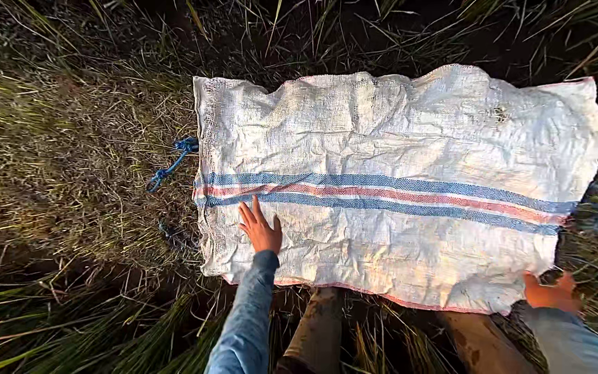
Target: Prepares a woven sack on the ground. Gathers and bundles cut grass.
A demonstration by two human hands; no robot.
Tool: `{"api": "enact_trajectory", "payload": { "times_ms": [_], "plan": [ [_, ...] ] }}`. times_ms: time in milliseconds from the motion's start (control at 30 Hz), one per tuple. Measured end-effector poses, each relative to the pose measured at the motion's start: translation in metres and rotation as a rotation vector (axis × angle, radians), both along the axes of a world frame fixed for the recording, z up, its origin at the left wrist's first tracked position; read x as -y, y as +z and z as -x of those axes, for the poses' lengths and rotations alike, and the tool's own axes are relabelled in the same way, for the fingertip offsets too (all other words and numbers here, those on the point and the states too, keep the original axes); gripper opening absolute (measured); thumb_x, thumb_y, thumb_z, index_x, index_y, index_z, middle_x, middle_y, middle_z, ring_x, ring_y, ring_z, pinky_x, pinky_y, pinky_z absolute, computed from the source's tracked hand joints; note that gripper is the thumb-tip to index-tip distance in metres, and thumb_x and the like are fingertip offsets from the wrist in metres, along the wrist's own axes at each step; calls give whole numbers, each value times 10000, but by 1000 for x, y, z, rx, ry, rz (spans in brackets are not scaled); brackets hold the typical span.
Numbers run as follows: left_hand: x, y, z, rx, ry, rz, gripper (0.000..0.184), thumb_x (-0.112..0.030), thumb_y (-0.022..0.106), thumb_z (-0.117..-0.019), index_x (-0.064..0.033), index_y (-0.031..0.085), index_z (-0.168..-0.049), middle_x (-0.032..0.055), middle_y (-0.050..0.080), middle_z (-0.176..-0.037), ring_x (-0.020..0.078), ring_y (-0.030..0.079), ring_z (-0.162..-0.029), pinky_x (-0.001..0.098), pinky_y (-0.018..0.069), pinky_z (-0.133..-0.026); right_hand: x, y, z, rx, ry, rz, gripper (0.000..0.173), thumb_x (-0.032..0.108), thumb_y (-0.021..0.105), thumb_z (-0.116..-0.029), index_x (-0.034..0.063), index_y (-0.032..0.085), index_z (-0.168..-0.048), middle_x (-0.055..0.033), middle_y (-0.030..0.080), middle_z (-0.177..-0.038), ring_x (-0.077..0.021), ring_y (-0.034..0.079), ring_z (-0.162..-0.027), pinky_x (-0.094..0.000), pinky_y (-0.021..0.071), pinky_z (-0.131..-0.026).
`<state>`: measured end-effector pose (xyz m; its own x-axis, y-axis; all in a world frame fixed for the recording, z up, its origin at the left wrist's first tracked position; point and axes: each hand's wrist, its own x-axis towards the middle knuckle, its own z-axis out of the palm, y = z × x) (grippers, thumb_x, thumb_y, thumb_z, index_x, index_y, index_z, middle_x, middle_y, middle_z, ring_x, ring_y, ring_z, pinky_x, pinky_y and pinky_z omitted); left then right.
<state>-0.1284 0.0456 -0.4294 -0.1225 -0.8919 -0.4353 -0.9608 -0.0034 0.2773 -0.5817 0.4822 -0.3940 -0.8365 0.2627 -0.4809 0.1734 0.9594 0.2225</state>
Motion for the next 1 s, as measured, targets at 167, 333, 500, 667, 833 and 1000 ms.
{"api": "enact_trajectory", "payload": {
  "times_ms": [167, 333, 500, 667, 833, 1000],
  "plan": [
    [-188, 52, 53, -35, -71, -463, 518, -115, 700, -919, 15, 576, -1405, 375, 236, -1614, 528, 199, -1525, 684, 173, -1215, -44, 23, -9, 260, -201, 79, 790, 232, 766, -945, -87, 348, -1534, -346, 434, -1522, -453, 412, -1448, -576, 313, -1205],
    [-254, 67, 123, 74, -347, -800, 437, -140, 681, -945, -4, 621, -1355, 341, 289, -1609, 476, 286, -1511, 568, 252, -1237, -78, 6, 5, 330, -331, 170, 891, 217, 823, -890, -8, 310, -1583, -322, 389, -1565, -440, 381, -1472, -565, 313, -1211],
    [-215, 53, 246, 25, -565, -734, 516, -138, 663, -976, 35, 522, -1442, 306, 474, -1507, 446, 454, -1420, 536, 372, -1187, -99, -25, 15, 257, -493, 339, 1063, 237, 866, -835, 36, 191, -1632, -305, 382, -1578, -440, 394, -1465, -567, 325, -1208],
    [-186, 50, 468, -138, -844, -562, 562, -205, 619, -1021, 26, 446, -1502, 298, 483, -1494, 418, 531, -1350, 529, 444, -1121, -129, -40, 24, 397, -494, 447, 772, 342, 824, -874, -48, 502, -1457, -331, 530, -1433, -462, 482, -1378, -601, 362, -1167],
    [-252, 20, 629, -223, -1001, -390, 731, -427, 741, -939, -239, 426, -1571, 327, 402, -1513, 523, 522, -1275, 663, 493, -974, -164, -27, 32, 697, -376, 455, 566, 342, 724, -947, -38, 612, -1351, -294, 599, -1365, -428, 542, -1329, -607, 399, -1130],
    [-297, -15, 680, 130, -944, -387, 620, -481, 752, -914, -214, 579, -1447, 369, 257, -1578, 586, 389, -1365, 681, 451, -1017, -219, -24, 12, 664, -485, 530, 580, 371, 702, -968, -1, 593, -1400, -269, 609, -1376, -403, 552, -1336, -588, 389, -1151]
  ]
}}
